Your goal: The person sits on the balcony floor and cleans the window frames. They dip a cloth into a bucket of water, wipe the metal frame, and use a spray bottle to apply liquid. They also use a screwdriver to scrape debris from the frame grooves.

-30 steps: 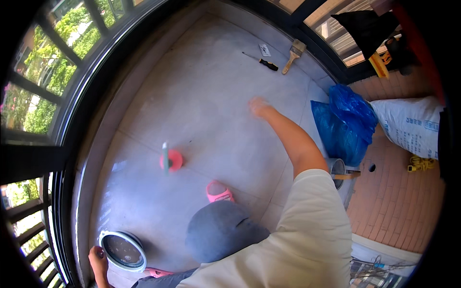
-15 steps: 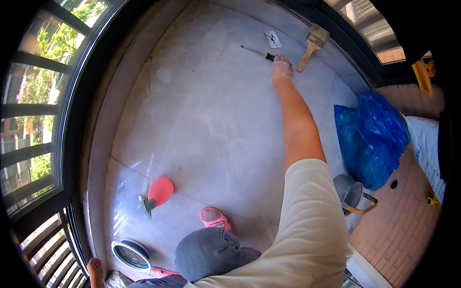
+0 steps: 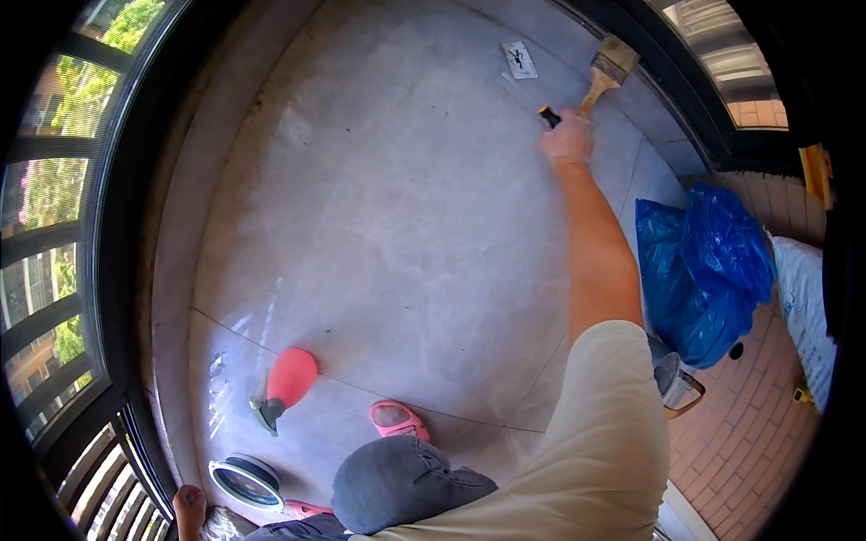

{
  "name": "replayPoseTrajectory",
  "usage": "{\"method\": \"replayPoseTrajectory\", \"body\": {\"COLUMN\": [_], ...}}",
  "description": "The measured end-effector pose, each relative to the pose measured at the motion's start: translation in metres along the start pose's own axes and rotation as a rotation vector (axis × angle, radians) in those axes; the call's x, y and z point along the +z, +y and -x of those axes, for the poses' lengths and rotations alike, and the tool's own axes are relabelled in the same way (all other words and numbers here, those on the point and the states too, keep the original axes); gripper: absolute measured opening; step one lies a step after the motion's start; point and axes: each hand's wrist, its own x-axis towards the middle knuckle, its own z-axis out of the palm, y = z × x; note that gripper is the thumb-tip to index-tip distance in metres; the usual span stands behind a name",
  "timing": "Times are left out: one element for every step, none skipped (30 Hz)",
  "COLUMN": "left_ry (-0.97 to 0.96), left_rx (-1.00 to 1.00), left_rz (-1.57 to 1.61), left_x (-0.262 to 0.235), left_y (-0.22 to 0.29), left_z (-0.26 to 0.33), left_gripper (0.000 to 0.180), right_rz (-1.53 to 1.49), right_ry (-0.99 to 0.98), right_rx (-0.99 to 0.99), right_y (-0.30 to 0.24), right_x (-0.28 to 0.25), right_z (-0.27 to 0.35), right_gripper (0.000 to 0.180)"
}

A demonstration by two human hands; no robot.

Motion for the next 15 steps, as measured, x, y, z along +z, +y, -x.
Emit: {"method": "replayPoseTrajectory", "body": {"left_ry": [-0.009,-0.020,-0.031,-0.037,-0.025,-0.013,0.006,0.015,0.024,0.034,0.008,-0.017,-0.028,-0.036,-0.055], "left_rx": [-0.003,-0.020,-0.039,-0.061,0.009,0.079,0.150,0.201,0.249,0.298,0.237,0.176,0.094,0.062,0.034], "left_rz": [-0.011,-0.001,0.010,0.017,0.009,0.001,-0.001,-0.018,-0.034,-0.048,-0.055,-0.061,-0.071,-0.047,-0.029], "left_x": [0.000,-0.001,-0.002,-0.004,-0.004,-0.002,-0.001,0.000,0.001,0.004,0.006,0.006,0.003,0.002,0.002], "left_y": [0.007,0.013,0.019,0.022,0.017,0.004,-0.001,-0.007,-0.012,-0.015,0.003,0.022,0.035,0.026,0.014], "left_z": [0.000,0.001,0.003,0.004,0.003,0.001,0.001,0.000,0.000,0.001,0.001,0.000,0.014,0.017,0.011], "left_gripper": [0.008,0.008,0.008,0.008,0.008,0.008,0.008,0.008,0.008,0.008,0.008,0.008,0.009,0.009,0.009], "right_rz": [-0.016,-0.032,-0.050,-0.074,-0.097,-0.071,-0.050,-0.029,-0.015,-0.002,0.019,0.049,0.058,0.074,0.016], "right_ry": [0.065,0.130,0.133,0.133,0.132,0.122,0.121,0.117,0.039,-0.036,-0.106,-0.086,-0.078,-0.079,-0.064], "right_rx": [0.035,0.069,0.119,0.170,0.221,0.207,0.192,0.175,0.194,0.211,0.230,0.272,0.301,0.338,0.355], "right_y": [0.006,0.012,0.015,0.016,0.018,0.024,0.030,0.031,0.031,0.028,0.027,0.033,0.034,0.035,0.035], "right_x": [-0.006,-0.011,-0.017,-0.020,-0.020,-0.014,-0.009,-0.007,-0.004,-0.003,-0.006,-0.006,0.003,0.011,0.013], "right_z": [-0.001,-0.004,-0.009,-0.015,-0.020,-0.027,-0.036,-0.042,-0.047,-0.051,-0.055,-0.059,-0.063,-0.063,-0.057], "right_gripper": [0.038,0.037,0.036,0.035,0.034,0.033,0.033,0.032,0.031,0.031,0.030,0.030,0.029,0.029,0.029]}}
